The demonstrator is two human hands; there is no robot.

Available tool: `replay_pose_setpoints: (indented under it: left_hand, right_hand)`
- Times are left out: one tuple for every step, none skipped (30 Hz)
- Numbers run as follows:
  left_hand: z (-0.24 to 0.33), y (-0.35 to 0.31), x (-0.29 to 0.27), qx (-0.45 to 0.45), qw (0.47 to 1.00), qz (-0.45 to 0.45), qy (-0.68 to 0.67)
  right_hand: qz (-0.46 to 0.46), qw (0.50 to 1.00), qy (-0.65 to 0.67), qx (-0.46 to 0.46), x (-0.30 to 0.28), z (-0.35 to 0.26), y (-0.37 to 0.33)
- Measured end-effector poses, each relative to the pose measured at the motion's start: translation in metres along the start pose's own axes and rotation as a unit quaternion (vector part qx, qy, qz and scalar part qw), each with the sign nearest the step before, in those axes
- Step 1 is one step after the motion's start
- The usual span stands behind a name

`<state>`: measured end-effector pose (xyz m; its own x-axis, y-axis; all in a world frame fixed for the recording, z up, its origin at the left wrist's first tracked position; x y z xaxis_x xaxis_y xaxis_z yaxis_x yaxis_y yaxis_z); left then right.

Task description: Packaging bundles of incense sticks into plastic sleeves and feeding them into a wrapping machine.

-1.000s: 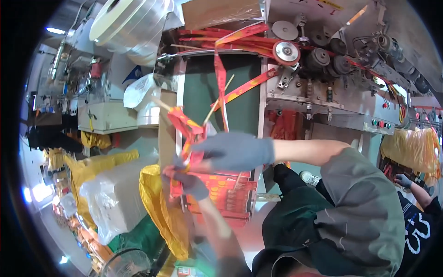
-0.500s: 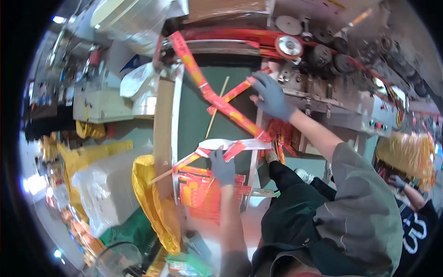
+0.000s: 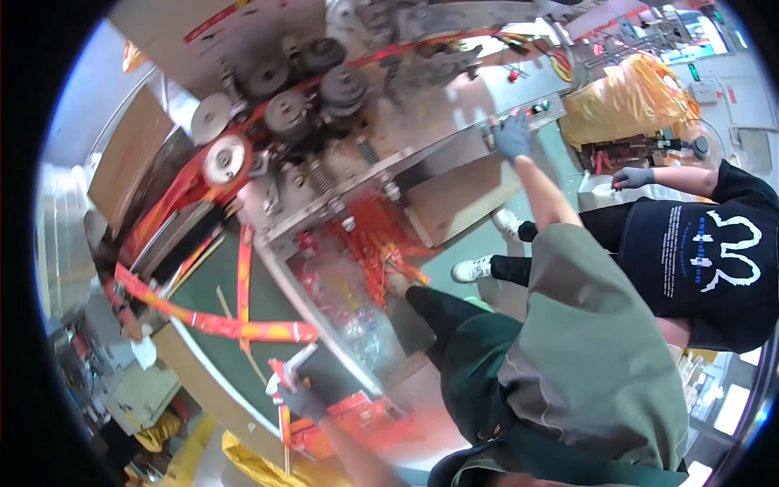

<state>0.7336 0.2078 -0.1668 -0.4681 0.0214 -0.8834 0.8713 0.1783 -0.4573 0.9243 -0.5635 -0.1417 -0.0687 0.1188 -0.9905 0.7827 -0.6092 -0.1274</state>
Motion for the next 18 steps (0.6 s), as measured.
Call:
replay_pose_setpoints:
  left_hand:
    - [-0.046, -0.005, 0.027, -0.086, 0.969, 0.016, -0.23]
    - [-0.007, -0.01, -0.001, 0.04, 0.996, 0.084, 0.015]
    - [-0.01, -0.007, -0.007, -0.011, 0.995, 0.089, -0.036]
    - [-0.02, 0.001, -0.014, -0.021, 0.954, 0.1, -0.28]
    - [-0.011, 0.005, -0.03, -0.053, 0.948, 0.098, -0.299]
    - [-0.008, 0.011, -0.043, -0.078, 0.938, 0.09, -0.326]
    - [-0.007, 0.015, -0.052, -0.107, 0.927, 0.081, -0.35]
    - [0.005, 0.026, -0.061, -0.099, 0.919, 0.08, -0.372]
    - [0.008, 0.036, -0.069, -0.098, 0.912, 0.082, -0.391]
    - [0.007, 0.051, -0.069, -0.063, 0.909, 0.101, -0.398]
    - [0.003, 0.061, -0.064, -0.061, 0.906, 0.107, -0.404]
    - [0.004, 0.068, -0.064, -0.066, 0.899, 0.124, -0.414]
    - [0.004, 0.076, -0.068, -0.07, 0.892, 0.143, -0.423]
    - [-0.006, 0.083, -0.059, -0.069, 0.884, 0.141, -0.44]
    - [-0.005, 0.085, -0.058, -0.06, 0.881, 0.145, -0.447]
    - [-0.01, 0.082, -0.06, -0.068, 0.886, 0.161, -0.429]
    - [-0.021, 0.068, -0.073, -0.086, 0.894, 0.18, -0.402]
    - [0.0, 0.05, -0.106, -0.091, 0.915, 0.173, -0.352]
  right_hand:
    - [-0.017, 1.0, 0.01, -0.008, 0.01, -0.01, -0.004]
    - [-0.005, 1.0, 0.011, -0.003, 0.007, -0.005, -0.005]
    - [0.007, 1.0, 0.017, -0.004, 0.005, -0.009, -0.008]
    - [-0.003, 0.999, 0.054, -0.006, 0.006, -0.01, -0.009]
    - [-0.01, 0.996, 0.089, -0.008, 0.006, -0.007, -0.009]
    - [-0.034, 0.995, 0.098, -0.013, 0.007, -0.006, -0.008]
    - [-0.062, 0.992, 0.107, -0.021, 0.009, -0.007, -0.008]
    - [-0.078, 0.991, 0.111, -0.02, 0.006, -0.003, -0.008]
    - [-0.1, 0.988, 0.118, -0.023, 0.005, -0.006, -0.01]
    - [-0.093, 0.991, 0.092, -0.028, -0.002, -0.006, -0.011]
    - [-0.085, 0.992, 0.092, -0.032, -0.008, -0.005, -0.013]
    - [-0.1, 0.99, 0.087, -0.044, -0.009, -0.006, -0.016]
    - [-0.115, 0.988, 0.084, -0.056, -0.006, -0.006, -0.021]
    - [-0.092, 0.988, 0.083, -0.093, -0.005, -0.012, -0.033]
    - [-0.064, 0.987, 0.081, -0.125, -0.001, -0.014, -0.047]
    - [-0.082, 0.984, 0.089, -0.129, 0.007, -0.02, -0.066]
    - [-0.112, 0.978, 0.103, -0.14, 0.02, -0.033, -0.09]
    - [-0.129, 0.975, 0.101, -0.151, 0.02, -0.04, -0.114]
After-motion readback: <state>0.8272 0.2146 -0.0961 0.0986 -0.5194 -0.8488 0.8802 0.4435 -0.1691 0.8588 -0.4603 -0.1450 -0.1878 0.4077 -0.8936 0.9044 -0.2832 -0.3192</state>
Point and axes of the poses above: each hand's wrist, its own y-axis towards the middle knuckle, its own x-axis out of the palm, z = x × y, the point moved 10 cm from there along y, towards the middle knuckle, and after that the axes turned 12 degrees about -z, right-handed, at the moved point
